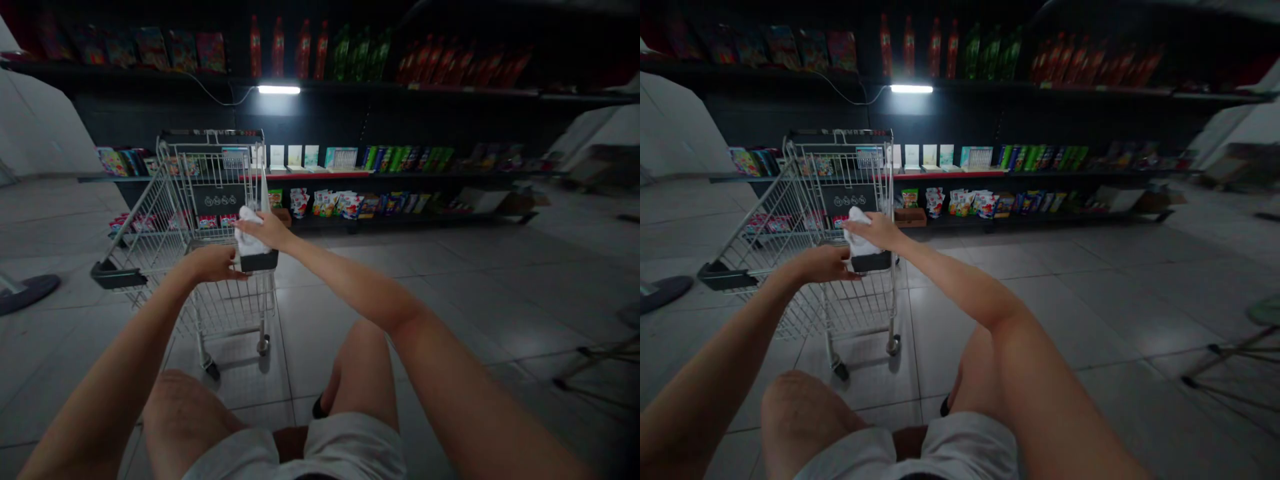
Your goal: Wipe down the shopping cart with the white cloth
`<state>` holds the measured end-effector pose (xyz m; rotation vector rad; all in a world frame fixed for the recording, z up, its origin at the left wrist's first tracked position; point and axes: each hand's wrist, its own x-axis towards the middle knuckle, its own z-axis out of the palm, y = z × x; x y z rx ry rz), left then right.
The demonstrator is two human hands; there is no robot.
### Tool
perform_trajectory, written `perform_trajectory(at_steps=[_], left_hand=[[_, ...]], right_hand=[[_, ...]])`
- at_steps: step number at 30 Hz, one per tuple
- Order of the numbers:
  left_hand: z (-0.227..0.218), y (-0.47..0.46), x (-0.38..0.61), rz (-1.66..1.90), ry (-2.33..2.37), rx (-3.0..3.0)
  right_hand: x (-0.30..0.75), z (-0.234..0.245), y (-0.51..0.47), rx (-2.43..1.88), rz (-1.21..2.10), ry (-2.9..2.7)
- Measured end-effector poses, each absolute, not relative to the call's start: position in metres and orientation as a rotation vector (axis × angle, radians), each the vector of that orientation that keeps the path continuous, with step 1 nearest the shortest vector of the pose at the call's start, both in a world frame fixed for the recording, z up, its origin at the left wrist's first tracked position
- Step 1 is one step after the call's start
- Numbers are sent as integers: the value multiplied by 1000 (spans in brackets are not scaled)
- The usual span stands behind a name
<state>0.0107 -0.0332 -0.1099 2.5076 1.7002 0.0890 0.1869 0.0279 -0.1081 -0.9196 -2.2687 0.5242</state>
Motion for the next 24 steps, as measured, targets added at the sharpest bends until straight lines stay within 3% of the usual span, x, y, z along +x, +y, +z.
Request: perform_trajectory(at_steps=[7, 13, 19, 24], left_hand=[[-115, -22, 1, -93, 1550, 2346], [-112, -23, 3, -98, 1509, 2317], [-113, -24, -1, 13, 1291, 2273], [-107, -29, 0, 255, 1042, 2151]], right_hand=[[198, -113, 14, -919, 244, -2684], [211, -118, 28, -811, 663, -1879], [226, -179, -9, -538, 54, -2090], [211, -227, -21, -543, -275, -1905]])
